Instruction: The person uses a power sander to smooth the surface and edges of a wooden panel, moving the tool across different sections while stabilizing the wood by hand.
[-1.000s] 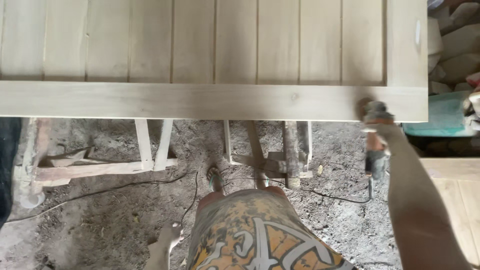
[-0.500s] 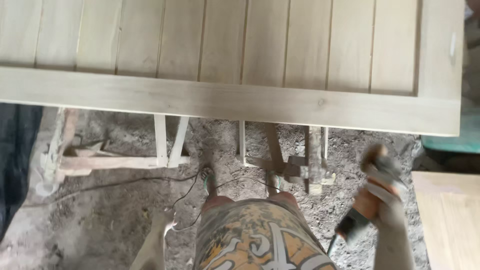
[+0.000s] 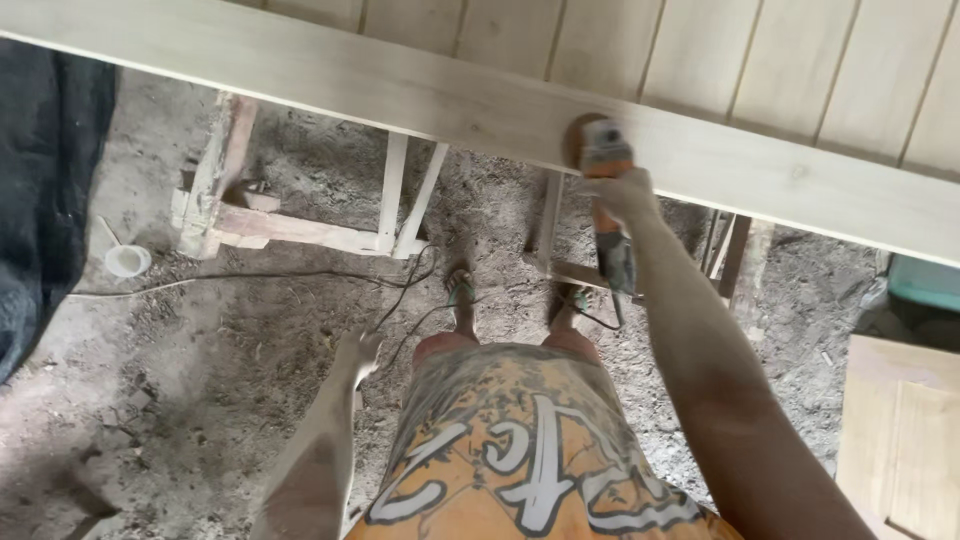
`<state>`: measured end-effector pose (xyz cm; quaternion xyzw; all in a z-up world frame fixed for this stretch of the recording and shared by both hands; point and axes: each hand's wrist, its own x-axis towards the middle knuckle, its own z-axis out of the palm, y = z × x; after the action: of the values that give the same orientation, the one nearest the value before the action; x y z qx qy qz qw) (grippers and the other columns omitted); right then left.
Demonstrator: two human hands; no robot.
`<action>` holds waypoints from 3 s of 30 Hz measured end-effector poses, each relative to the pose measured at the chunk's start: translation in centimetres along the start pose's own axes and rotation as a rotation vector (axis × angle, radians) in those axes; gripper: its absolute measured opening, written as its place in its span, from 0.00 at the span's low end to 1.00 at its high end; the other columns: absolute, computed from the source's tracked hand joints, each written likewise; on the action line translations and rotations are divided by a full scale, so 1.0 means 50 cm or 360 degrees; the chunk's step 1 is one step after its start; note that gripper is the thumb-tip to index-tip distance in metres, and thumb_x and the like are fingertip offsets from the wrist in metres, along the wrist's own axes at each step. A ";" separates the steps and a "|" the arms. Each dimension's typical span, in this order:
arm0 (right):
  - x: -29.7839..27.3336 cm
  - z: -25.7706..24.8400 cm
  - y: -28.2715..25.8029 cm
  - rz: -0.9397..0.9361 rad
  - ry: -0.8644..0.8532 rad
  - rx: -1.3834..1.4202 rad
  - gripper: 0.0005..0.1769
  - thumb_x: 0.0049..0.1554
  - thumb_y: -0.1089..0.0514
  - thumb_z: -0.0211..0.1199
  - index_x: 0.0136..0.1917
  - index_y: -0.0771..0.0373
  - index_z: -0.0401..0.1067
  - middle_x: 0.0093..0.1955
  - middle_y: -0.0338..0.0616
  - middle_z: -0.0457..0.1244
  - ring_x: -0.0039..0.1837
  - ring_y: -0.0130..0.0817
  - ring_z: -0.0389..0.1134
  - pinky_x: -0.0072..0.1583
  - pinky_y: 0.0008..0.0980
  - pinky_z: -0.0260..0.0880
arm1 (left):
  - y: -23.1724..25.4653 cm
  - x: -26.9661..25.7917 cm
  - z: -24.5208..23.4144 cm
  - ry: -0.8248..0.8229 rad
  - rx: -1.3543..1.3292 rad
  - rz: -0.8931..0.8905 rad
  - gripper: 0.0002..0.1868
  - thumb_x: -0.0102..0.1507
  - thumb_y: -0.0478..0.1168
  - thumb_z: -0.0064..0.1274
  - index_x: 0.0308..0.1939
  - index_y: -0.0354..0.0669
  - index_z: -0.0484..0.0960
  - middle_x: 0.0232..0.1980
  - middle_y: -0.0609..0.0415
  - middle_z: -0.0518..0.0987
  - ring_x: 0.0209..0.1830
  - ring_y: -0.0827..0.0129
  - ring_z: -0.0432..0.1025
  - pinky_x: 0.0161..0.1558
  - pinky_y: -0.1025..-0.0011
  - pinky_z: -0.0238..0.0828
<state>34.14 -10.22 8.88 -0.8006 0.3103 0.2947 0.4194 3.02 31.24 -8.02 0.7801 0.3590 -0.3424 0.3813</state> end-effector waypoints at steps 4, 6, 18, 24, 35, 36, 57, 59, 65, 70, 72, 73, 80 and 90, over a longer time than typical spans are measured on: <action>0.010 0.064 -0.050 -0.0079 -0.0126 -0.0293 0.18 0.51 0.54 0.73 0.52 0.62 0.74 0.50 0.48 0.68 0.51 0.38 0.71 0.56 0.39 0.75 | -0.099 -0.089 -0.030 -0.0008 0.0936 0.0236 0.26 0.75 0.53 0.36 0.53 0.42 0.87 0.54 0.36 0.84 0.58 0.43 0.77 0.64 0.52 0.71; 0.002 0.069 -0.050 -0.0036 -0.0152 -0.0467 0.20 0.51 0.51 0.75 0.52 0.61 0.74 0.51 0.46 0.68 0.53 0.36 0.70 0.57 0.37 0.73 | -0.110 -0.110 -0.015 -0.0061 0.0613 -0.0083 0.25 0.72 0.53 0.40 0.53 0.38 0.86 0.50 0.36 0.86 0.52 0.46 0.81 0.59 0.53 0.75; 0.116 -0.329 0.304 0.0132 0.0379 0.0236 0.25 0.47 0.60 0.76 0.58 0.62 0.74 0.58 0.47 0.69 0.57 0.38 0.70 0.63 0.45 0.71 | 0.080 -0.041 0.105 -0.0019 0.0851 0.0516 0.21 0.65 0.52 0.50 0.54 0.43 0.85 0.55 0.36 0.81 0.54 0.44 0.77 0.56 0.55 0.72; 0.167 -0.529 0.435 0.0189 0.0446 0.0872 0.21 0.50 0.63 0.67 0.56 0.46 0.71 0.53 0.36 0.64 0.51 0.34 0.67 0.55 0.52 0.69 | 0.179 -0.019 0.088 0.0070 0.0314 0.0449 0.26 0.58 0.49 0.58 0.56 0.40 0.83 0.48 0.35 0.85 0.49 0.48 0.81 0.52 0.58 0.76; 0.160 -0.124 0.169 -0.0110 0.0198 0.0135 0.23 0.42 0.60 0.79 0.51 0.70 0.79 0.49 0.52 0.71 0.46 0.39 0.71 0.48 0.38 0.71 | -0.001 -0.040 -0.019 -0.0002 0.0028 -0.0125 0.22 0.62 0.43 0.59 0.59 0.39 0.83 0.48 0.36 0.86 0.44 0.54 0.83 0.45 0.58 0.80; 0.144 -0.078 0.133 -0.0062 0.0204 0.0052 0.24 0.42 0.59 0.79 0.50 0.71 0.78 0.49 0.54 0.71 0.46 0.40 0.71 0.48 0.38 0.71 | -0.042 -0.049 -0.025 -0.0065 -0.0122 -0.0291 0.22 0.64 0.43 0.57 0.60 0.40 0.83 0.48 0.35 0.86 0.43 0.51 0.82 0.43 0.56 0.80; 0.059 0.365 -0.178 0.0118 -0.0064 -0.0670 0.29 0.45 0.49 0.81 0.54 0.62 0.73 0.50 0.47 0.69 0.48 0.37 0.71 0.51 0.36 0.72 | -0.204 0.034 -0.253 0.0065 -0.0318 -0.0428 0.24 0.65 0.48 0.56 0.64 0.45 0.80 0.46 0.38 0.86 0.41 0.53 0.79 0.41 0.59 0.76; 0.073 0.312 -0.136 0.0234 -0.0643 0.0606 0.27 0.40 0.53 0.76 0.54 0.59 0.77 0.55 0.41 0.73 0.54 0.29 0.74 0.57 0.28 0.73 | -0.172 0.063 -0.272 0.0172 0.0240 -0.0039 0.25 0.64 0.50 0.58 0.62 0.44 0.81 0.49 0.37 0.85 0.46 0.49 0.78 0.45 0.58 0.76; 0.071 0.167 -0.002 0.0072 0.0051 -0.0171 0.24 0.43 0.61 0.79 0.53 0.64 0.78 0.50 0.51 0.71 0.49 0.40 0.72 0.54 0.35 0.73 | -0.103 0.088 -0.259 0.0036 -0.0055 -0.0305 0.24 0.62 0.47 0.57 0.59 0.41 0.86 0.50 0.34 0.87 0.43 0.51 0.84 0.45 0.58 0.82; 0.112 0.029 0.099 0.0087 0.0216 0.0141 0.21 0.41 0.61 0.78 0.50 0.60 0.82 0.51 0.44 0.72 0.51 0.37 0.70 0.55 0.41 0.69 | -0.039 0.130 -0.254 0.0083 0.0009 -0.0178 0.24 0.66 0.51 0.57 0.60 0.39 0.82 0.42 0.35 0.87 0.40 0.50 0.81 0.41 0.58 0.76; 0.113 -0.036 0.124 0.0175 0.0269 0.0247 0.20 0.42 0.61 0.77 0.51 0.59 0.80 0.54 0.47 0.71 0.55 0.41 0.70 0.59 0.49 0.69 | -0.022 0.131 -0.245 0.0115 -0.0041 -0.0067 0.24 0.65 0.49 0.58 0.59 0.35 0.83 0.40 0.33 0.86 0.37 0.52 0.82 0.39 0.60 0.76; 0.110 -0.066 0.132 0.0273 0.0302 0.0242 0.21 0.44 0.61 0.76 0.52 0.59 0.78 0.56 0.49 0.69 0.58 0.44 0.69 0.64 0.54 0.68 | -0.007 0.130 -0.235 0.0068 -0.0137 -0.0121 0.24 0.64 0.48 0.57 0.59 0.36 0.82 0.40 0.34 0.86 0.37 0.51 0.83 0.38 0.58 0.77; 0.117 -0.317 0.216 0.0581 0.0518 0.0481 0.15 0.58 0.55 0.67 0.57 0.50 0.68 0.54 0.40 0.63 0.55 0.36 0.65 0.59 0.53 0.66 | 0.088 0.134 -0.179 0.0004 0.1254 0.0613 0.20 0.68 0.53 0.47 0.59 0.51 0.82 0.55 0.45 0.83 0.48 0.52 0.81 0.52 0.59 0.76; 0.219 -0.357 0.177 0.0283 0.0098 0.0578 0.16 0.57 0.58 0.67 0.59 0.55 0.71 0.44 0.44 0.65 0.44 0.40 0.69 0.46 0.45 0.71 | 0.117 0.103 -0.160 0.0040 0.0659 0.0174 0.25 0.64 0.58 0.48 0.59 0.52 0.82 0.59 0.41 0.80 0.61 0.47 0.75 0.61 0.53 0.70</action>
<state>38.27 -32.25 5.02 -0.6899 0.4404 0.2452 0.5196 12.54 36.85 -6.33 0.8642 0.2429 -0.3780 0.2264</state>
